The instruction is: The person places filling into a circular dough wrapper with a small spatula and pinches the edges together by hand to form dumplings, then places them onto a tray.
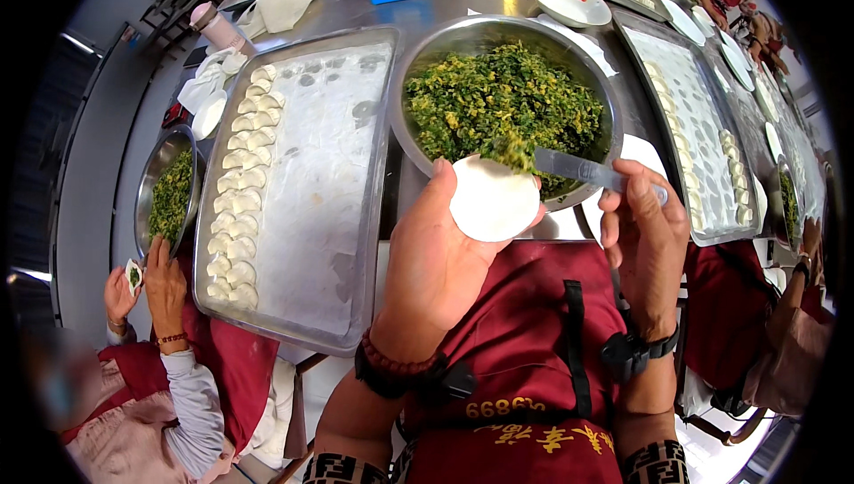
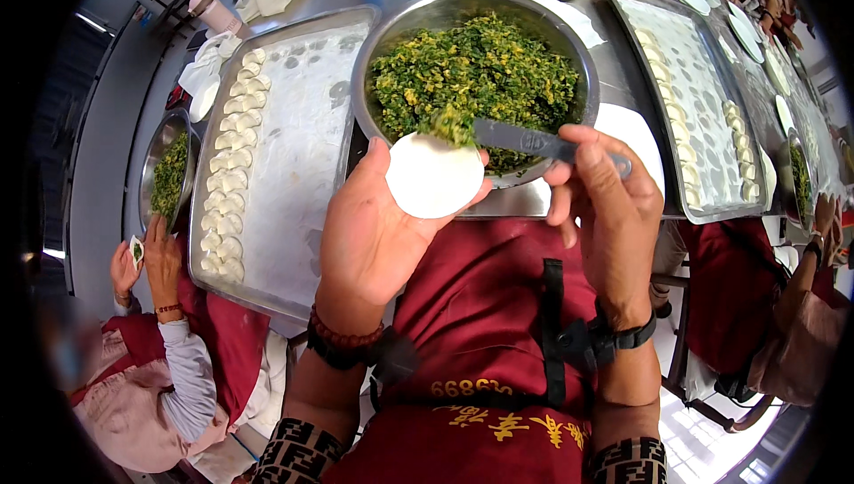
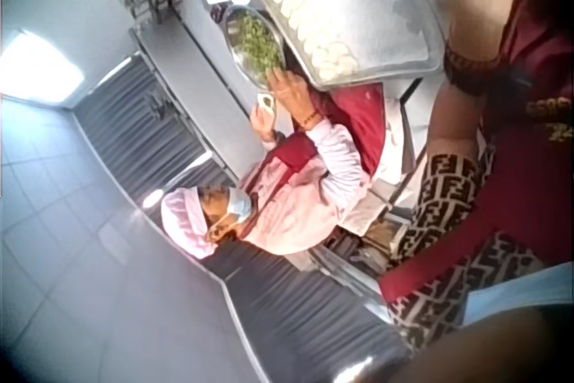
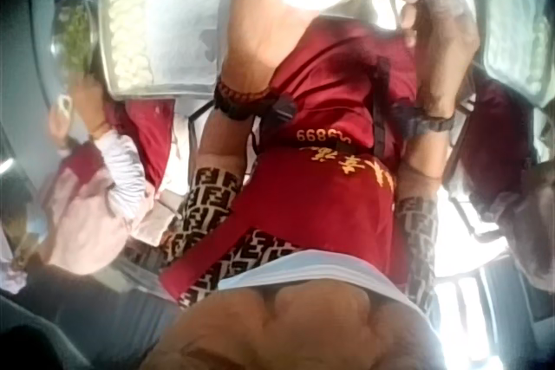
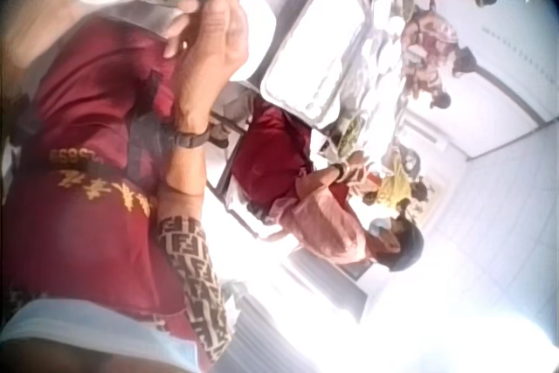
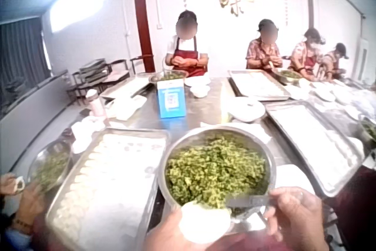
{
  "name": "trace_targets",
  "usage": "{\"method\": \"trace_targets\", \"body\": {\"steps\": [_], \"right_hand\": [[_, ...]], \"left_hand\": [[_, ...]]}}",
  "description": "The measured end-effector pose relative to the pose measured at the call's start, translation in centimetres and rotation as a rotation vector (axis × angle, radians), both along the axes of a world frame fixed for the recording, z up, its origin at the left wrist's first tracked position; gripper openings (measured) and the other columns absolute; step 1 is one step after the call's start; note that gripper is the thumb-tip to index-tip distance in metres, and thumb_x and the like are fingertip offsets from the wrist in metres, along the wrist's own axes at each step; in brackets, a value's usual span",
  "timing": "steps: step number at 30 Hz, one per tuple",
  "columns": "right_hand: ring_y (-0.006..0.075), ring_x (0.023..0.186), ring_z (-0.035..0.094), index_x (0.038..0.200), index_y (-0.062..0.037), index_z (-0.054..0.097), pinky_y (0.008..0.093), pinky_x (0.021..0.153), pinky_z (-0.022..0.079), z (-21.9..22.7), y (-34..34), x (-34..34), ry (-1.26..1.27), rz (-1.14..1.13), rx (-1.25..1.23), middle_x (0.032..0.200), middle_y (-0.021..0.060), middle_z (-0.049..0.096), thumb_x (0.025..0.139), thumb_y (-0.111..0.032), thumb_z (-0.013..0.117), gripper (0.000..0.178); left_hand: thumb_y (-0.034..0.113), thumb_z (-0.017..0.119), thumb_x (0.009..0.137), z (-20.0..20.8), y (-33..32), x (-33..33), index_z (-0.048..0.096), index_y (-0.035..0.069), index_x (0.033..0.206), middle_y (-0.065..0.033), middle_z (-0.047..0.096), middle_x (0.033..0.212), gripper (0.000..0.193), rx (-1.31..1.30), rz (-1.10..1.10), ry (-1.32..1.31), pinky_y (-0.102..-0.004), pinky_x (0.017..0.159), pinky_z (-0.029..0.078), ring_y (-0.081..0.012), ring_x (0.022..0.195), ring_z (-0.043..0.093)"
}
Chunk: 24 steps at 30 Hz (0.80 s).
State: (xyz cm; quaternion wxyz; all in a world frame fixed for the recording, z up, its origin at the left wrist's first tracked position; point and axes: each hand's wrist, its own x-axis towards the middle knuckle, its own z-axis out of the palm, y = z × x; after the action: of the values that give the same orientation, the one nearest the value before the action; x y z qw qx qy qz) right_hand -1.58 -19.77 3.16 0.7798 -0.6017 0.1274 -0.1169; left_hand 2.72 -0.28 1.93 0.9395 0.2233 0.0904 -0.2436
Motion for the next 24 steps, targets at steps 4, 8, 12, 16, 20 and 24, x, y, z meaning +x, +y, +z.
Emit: {"method": "trace_targets", "body": {"steps": [4,8,12,16,20,24], "right_hand": [[0.0155,0.066,0.065,0.119,0.0059,0.061,0.0224,0.050,0.048,-0.9,1.2,-2.4,-0.098,0.072,-0.215,0.090,0.0142,0.069,0.099,-0.012,0.057,0.027],[0.0191,0.076,0.069,0.104,0.0005,0.070,0.0267,0.062,0.054,-2.0,0.5,-3.6,-0.429,0.156,-0.869,0.091,0.0124,0.070,0.088,-0.010,0.070,0.019],[0.0225,0.077,0.069,0.103,-0.0007,0.070,0.0301,0.066,0.054,-2.5,0.8,-4.2,-0.512,0.213,-0.931,0.092,0.0135,0.070,0.085,-0.012,0.072,0.021],[0.0217,0.077,0.068,0.101,-0.0009,0.071,0.0301,0.068,0.054,-2.2,0.1,-4.5,-0.485,0.167,-0.868,0.094,0.0138,0.070,0.085,-0.014,0.072,0.021],[0.0208,0.078,0.068,0.100,-0.0010,0.071,0.0288,0.069,0.053,-1.6,0.3,-4.2,-0.403,0.113,-0.721,0.093,0.0140,0.070,0.084,-0.016,0.073,0.022],[0.0202,0.080,0.068,0.101,-0.0017,0.071,0.0286,0.070,0.053,-2.1,0.4,-4.2,-0.408,0.253,-0.808,0.095,0.0150,0.071,0.086,-0.019,0.072,0.023]], "left_hand": [[0.037,0.027,0.107,0.0,0.0,0.2,0.035,-0.008,0.138,-0.0249,0.049,0.136,0.055,-0.020,0.021,0.024,-0.0580,0.110,0.037,-0.0422,0.128,0.048],[0.037,0.027,0.108,-0.3,0.0,0.2,0.034,-0.008,0.139,-0.0267,0.047,0.138,0.055,-0.054,0.016,-0.004,-0.0565,0.112,0.035,-0.0425,0.129,0.046],[0.037,0.026,0.108,-0.1,0.0,0.0,0.034,-0.007,0.139,-0.0289,0.046,0.139,0.055,-0.057,0.022,0.029,-0.0547,0.113,0.033,-0.0426,0.130,0.045],[0.037,0.027,0.108,-0.1,0.1,-0.2,0.035,-0.007,0.138,-0.0286,0.046,0.138,0.054,-0.060,0.008,0.012,-0.0535,0.114,0.033,-0.0426,0.130,0.045],[0.037,0.027,0.108,-0.2,0.1,-0.5,0.037,-0.006,0.137,-0.0274,0.047,0.137,0.053,-0.059,0.015,0.005,-0.0532,0.114,0.033,-0.0424,0.130,0.045],[0.037,0.026,0.108,0.0,0.2,-0.8,0.038,-0.006,0.137,-0.0265,0.048,0.138,0.054,-0.047,0.010,0.049,-0.0526,0.114,0.031,-0.0419,0.130,0.045]]}}
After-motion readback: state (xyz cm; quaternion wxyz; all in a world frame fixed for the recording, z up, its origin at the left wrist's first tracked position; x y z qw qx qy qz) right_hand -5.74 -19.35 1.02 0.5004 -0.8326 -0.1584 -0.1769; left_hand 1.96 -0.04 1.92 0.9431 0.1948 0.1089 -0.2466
